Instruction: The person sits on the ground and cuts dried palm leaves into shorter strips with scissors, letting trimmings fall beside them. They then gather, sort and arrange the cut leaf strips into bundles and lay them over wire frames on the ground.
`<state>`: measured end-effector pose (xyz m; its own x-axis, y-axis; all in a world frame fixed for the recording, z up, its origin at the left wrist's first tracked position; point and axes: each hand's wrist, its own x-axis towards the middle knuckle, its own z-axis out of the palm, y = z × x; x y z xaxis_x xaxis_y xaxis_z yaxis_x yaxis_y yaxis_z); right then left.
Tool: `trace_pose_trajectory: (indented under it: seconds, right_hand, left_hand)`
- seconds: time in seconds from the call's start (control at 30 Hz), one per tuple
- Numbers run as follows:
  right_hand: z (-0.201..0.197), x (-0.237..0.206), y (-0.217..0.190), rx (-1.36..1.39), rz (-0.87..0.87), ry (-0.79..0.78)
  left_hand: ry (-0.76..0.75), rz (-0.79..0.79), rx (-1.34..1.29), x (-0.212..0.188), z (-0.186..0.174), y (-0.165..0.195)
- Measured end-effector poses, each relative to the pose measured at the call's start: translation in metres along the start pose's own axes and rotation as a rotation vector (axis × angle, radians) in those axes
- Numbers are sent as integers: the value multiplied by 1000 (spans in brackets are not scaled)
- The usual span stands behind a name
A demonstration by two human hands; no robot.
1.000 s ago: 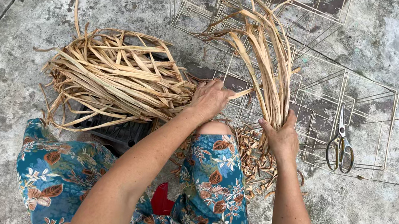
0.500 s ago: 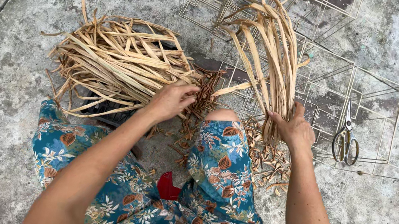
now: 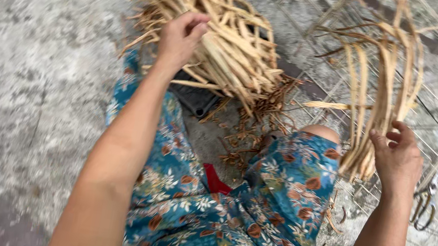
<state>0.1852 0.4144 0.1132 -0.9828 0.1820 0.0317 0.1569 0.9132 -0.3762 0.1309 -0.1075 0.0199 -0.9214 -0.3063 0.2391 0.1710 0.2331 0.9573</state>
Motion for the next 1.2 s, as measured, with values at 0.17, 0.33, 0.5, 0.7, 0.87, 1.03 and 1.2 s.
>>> trace_pose_trajectory:
  seconds: [0.17, 0.33, 0.5, 0.7, 0.87, 1.03, 1.2]
  right_hand:
    - [32, -10, -106, 281, -335, -102]
    - [126, -2, -175, 352, -405, -504]
    - [212, 21, -190, 44, -429, -666]
    - [285, 33, -204, -370, -470, -625]
    - [304, 36, -227, -518, -418, -629]
    - [288, 44, -233, -312, -430, -574]
    - [281, 57, -238, -161, -504, -357]
  left_hand:
    - [107, -97, 134, 6, 4, 6]
    - [98, -67, 214, 5, 10, 22]
    - [59, -43, 240, 1, 6, 30]
    - [53, -72, 243, -8, -7, 34]
    - [46, -139, 257, -24, -29, 27]
    - [-120, -279, 358, -39, -40, 15]
    - [-118, -208, 406, -47, -38, 23]
